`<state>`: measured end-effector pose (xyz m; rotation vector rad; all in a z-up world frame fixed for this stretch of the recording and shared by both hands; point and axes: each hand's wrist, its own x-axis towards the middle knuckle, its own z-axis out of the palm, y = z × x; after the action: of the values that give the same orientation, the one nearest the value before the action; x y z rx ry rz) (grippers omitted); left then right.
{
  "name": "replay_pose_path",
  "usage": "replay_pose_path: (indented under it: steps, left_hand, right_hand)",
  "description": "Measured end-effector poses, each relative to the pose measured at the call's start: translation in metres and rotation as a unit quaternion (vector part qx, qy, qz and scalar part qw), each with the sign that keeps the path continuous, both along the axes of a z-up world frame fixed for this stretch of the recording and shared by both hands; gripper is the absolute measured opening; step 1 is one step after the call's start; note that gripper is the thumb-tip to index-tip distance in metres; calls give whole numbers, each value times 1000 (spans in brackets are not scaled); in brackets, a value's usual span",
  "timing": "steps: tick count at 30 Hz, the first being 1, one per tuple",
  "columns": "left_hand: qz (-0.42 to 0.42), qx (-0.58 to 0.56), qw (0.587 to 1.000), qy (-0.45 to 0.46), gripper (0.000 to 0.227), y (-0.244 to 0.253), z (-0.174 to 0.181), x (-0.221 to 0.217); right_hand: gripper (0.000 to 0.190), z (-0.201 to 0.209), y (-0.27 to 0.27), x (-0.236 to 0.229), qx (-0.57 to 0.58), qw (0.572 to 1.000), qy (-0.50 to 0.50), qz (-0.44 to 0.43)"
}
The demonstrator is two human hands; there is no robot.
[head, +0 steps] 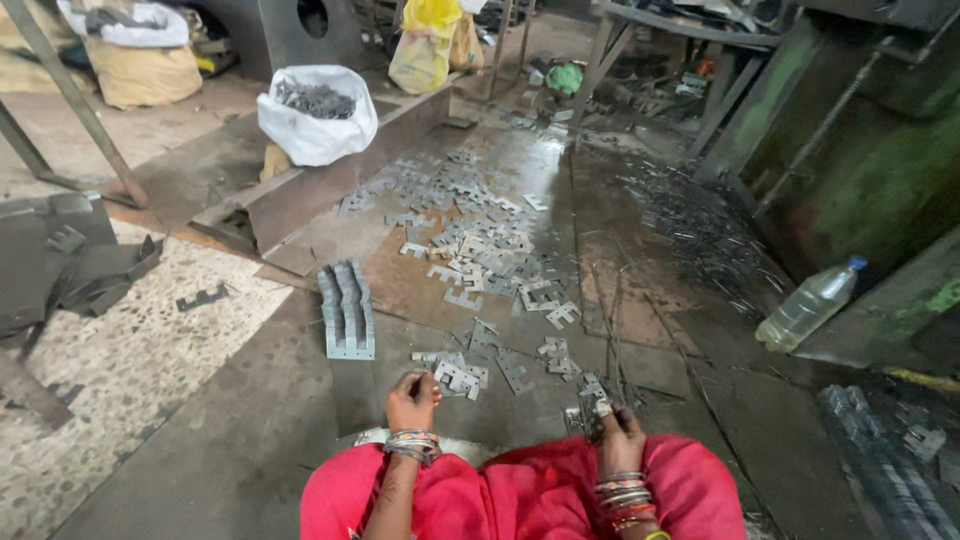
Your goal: The person sits on the floor and sorts small metal brackets by picking them up from a scattered pile and stacking them into neat piles. The person uses their hands to gather and align the brackets, creating organized stacks on the floor.
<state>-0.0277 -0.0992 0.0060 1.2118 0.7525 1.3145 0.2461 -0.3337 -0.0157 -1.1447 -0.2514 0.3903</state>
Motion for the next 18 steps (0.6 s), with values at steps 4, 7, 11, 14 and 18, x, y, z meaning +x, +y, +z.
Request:
replay_pose_path:
  steps: [4,7,11,14,18]
  left_hand:
    - [61,-120,971,-199,15,-11,38,-4]
    - [78,-146,949,-270,17,-24,75,-12]
    - [80,-135,948,-277,19,-44,100,-31]
    - [122,-110,947,-276,21,-38,89,-45]
    - [190,-166,929,-272,19,-5,55,-53]
  right_hand:
    - [10,48,-19,-17,76,986,122,85]
    - [9,79,-35,-39,144,971,119,146]
    - [33,130,-64,-62,117,980,-44,155]
    - [42,184,-103,-53,39,939,-293,175]
    - [42,221,-140,-36,-194,889,-381,165]
